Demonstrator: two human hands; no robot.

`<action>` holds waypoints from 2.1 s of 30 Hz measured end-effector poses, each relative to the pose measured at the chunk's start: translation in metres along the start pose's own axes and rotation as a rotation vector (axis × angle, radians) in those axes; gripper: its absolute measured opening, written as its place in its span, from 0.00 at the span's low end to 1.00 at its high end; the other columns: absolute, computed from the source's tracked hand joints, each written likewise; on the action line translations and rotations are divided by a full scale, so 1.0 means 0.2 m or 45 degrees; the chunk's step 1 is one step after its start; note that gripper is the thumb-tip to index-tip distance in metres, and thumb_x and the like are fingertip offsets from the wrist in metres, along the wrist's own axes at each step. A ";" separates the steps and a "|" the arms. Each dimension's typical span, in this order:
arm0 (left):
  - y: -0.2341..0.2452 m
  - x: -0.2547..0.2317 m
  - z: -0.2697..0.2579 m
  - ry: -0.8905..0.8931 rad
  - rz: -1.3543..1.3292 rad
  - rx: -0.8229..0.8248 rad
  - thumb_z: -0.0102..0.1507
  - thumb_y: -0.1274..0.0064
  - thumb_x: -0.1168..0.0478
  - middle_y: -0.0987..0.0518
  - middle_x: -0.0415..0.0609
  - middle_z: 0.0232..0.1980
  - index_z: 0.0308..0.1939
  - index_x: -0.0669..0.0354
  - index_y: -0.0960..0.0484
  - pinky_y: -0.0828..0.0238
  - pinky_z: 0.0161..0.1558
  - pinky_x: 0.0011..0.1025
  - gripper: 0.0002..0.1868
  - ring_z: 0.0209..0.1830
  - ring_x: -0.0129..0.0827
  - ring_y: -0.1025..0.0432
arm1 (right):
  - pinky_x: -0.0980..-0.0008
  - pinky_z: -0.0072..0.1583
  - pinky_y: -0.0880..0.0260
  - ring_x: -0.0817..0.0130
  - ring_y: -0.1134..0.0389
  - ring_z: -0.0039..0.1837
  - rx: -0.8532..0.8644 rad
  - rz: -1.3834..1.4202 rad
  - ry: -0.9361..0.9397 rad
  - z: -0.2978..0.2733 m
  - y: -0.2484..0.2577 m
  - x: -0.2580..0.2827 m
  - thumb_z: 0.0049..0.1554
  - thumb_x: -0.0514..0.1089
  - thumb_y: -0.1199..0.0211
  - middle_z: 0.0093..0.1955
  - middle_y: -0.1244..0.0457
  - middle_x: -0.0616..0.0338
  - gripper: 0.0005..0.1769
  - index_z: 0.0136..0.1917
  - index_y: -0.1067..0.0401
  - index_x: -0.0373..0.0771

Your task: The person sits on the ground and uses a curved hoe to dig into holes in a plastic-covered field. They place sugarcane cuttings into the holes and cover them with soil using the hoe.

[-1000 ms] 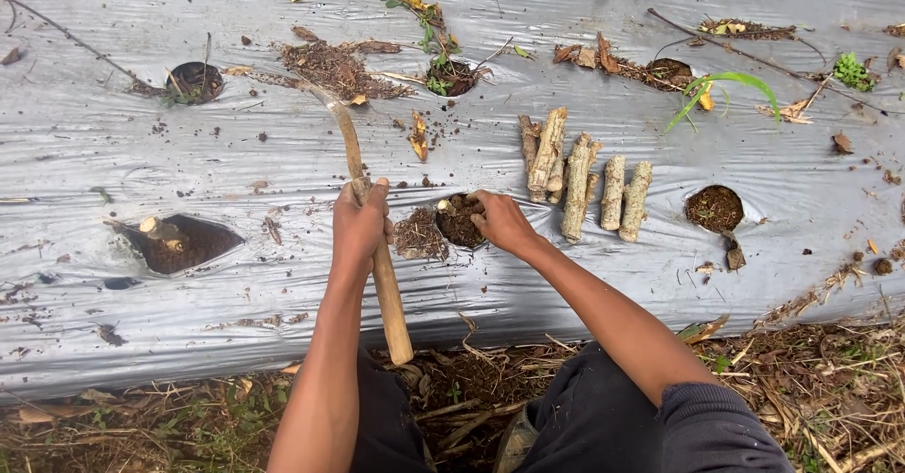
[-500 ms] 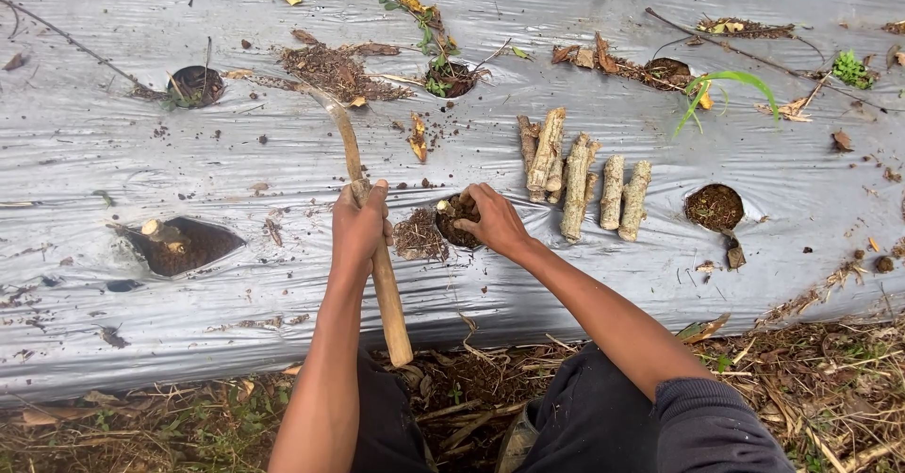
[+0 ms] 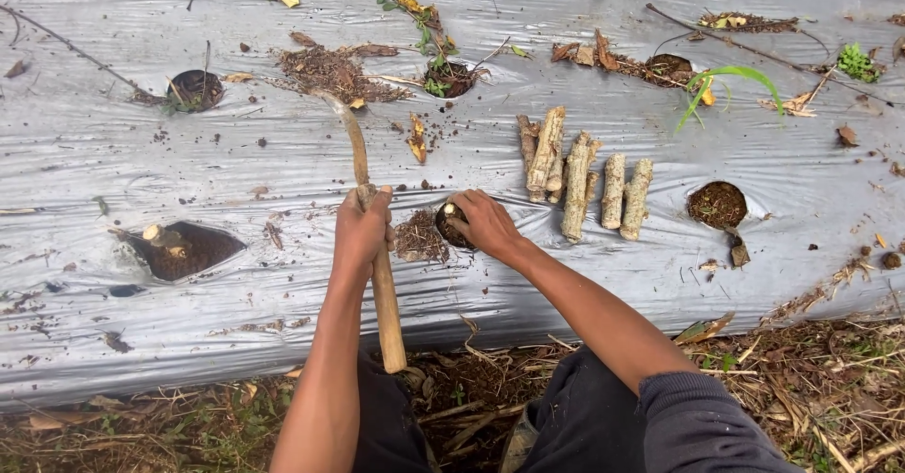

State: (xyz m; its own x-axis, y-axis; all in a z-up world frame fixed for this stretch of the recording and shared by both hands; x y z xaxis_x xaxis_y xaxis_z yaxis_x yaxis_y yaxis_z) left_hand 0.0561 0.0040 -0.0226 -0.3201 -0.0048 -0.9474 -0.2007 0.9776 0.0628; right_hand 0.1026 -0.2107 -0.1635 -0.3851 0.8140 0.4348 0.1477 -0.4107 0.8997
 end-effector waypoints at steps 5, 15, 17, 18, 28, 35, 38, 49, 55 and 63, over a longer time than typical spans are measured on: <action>-0.01 -0.05 -0.06 0.014 0.034 0.031 0.68 0.50 0.59 0.30 0.46 0.24 0.41 0.64 0.27 0.31 0.13 0.28 0.10 0.13 0.28 0.32 | 0.54 0.61 0.29 0.50 0.32 0.65 0.072 0.061 0.003 -0.04 0.15 0.07 0.60 0.47 0.36 0.56 0.31 0.46 0.20 0.64 0.28 0.39; -0.02 -0.06 -0.05 0.000 0.080 0.046 0.68 0.50 0.59 0.29 0.48 0.24 0.39 0.65 0.28 0.31 0.13 0.30 0.11 0.12 0.30 0.31 | 0.49 0.80 0.50 0.46 0.50 0.82 0.400 0.112 -0.087 -0.02 0.13 0.12 0.57 0.52 0.33 0.81 0.47 0.45 0.42 0.80 0.43 0.42; -0.02 -0.06 -0.06 0.004 0.089 0.055 0.68 0.51 0.59 0.29 0.48 0.24 0.39 0.65 0.28 0.31 0.14 0.29 0.11 0.12 0.30 0.31 | 0.49 0.80 0.50 0.45 0.50 0.82 0.414 0.132 -0.094 0.01 0.07 0.10 0.57 0.50 0.33 0.80 0.47 0.43 0.41 0.80 0.43 0.41; -0.02 -0.06 -0.06 0.011 0.099 0.067 0.68 0.51 0.59 0.29 0.48 0.24 0.40 0.65 0.28 0.31 0.14 0.29 0.11 0.12 0.30 0.31 | 0.49 0.80 0.50 0.44 0.50 0.82 0.429 0.153 -0.104 0.03 0.04 0.10 0.57 0.48 0.34 0.80 0.46 0.42 0.41 0.80 0.42 0.40; -0.02 -0.07 -0.05 0.036 0.131 0.072 0.70 0.52 0.59 0.29 0.47 0.25 0.42 0.65 0.28 0.30 0.15 0.29 0.11 0.14 0.29 0.30 | 0.48 0.63 0.30 0.47 0.31 0.64 0.149 0.205 -0.122 0.05 -0.05 -0.02 0.56 0.47 0.31 0.58 0.30 0.53 0.17 0.59 0.27 0.51; -0.07 -0.06 -0.03 0.064 0.135 0.135 0.71 0.55 0.61 0.29 0.47 0.27 0.53 0.72 0.29 0.30 0.17 0.26 0.14 0.15 0.26 0.32 | 0.53 0.60 0.29 0.47 0.30 0.62 0.101 0.373 -0.070 0.04 0.09 0.11 0.56 0.45 0.30 0.57 0.28 0.51 0.18 0.60 0.21 0.48; -0.09 -0.07 -0.05 0.068 0.141 0.134 0.71 0.56 0.62 0.29 0.46 0.27 0.55 0.73 0.30 0.30 0.18 0.25 0.15 0.16 0.25 0.32 | 0.55 0.57 0.27 0.52 0.29 0.59 0.037 0.283 -0.085 0.04 0.06 0.09 0.54 0.48 0.28 0.53 0.28 0.56 0.15 0.56 0.20 0.52; -0.05 -0.09 -0.05 0.018 0.167 0.125 0.71 0.54 0.59 0.30 0.46 0.23 0.48 0.68 0.28 0.33 0.17 0.26 0.12 0.13 0.26 0.33 | 0.55 0.58 0.25 0.52 0.27 0.59 -0.085 0.179 -0.130 0.05 -0.13 -0.09 0.54 0.46 0.30 0.53 0.28 0.58 0.10 0.50 0.18 0.56; 0.00 -0.03 -0.04 -0.008 0.077 0.063 0.69 0.52 0.60 0.29 0.48 0.25 0.45 0.67 0.28 0.31 0.16 0.28 0.11 0.12 0.28 0.31 | 0.44 0.68 0.33 0.39 0.33 0.68 0.028 0.431 -0.001 -0.03 0.07 0.08 0.53 0.44 0.28 0.62 0.31 0.43 0.23 0.63 0.23 0.43; -0.03 -0.06 -0.05 0.006 0.103 0.071 0.70 0.52 0.59 0.28 0.48 0.26 0.46 0.67 0.28 0.31 0.16 0.26 0.11 0.14 0.27 0.31 | 0.48 0.73 0.36 0.43 0.36 0.73 0.210 -0.041 -0.140 -0.13 0.26 0.24 0.58 0.48 0.31 0.64 0.33 0.37 0.29 0.69 0.30 0.34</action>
State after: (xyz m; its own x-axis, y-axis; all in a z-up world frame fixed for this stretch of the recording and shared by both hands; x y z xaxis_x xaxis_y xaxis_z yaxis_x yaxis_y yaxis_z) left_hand 0.0512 -0.0043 -0.0083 -0.3377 0.0737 -0.9384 -0.1220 0.9851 0.1212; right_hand 0.0682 -0.2033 -0.0971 -0.2918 0.8693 0.3990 0.2873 -0.3182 0.9034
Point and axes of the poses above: each hand's wrist, its own z-axis towards the middle knuckle, its own y-axis out of the back of the hand, x = y × z, the point moved 6 cm from there along z, towards the middle knuckle
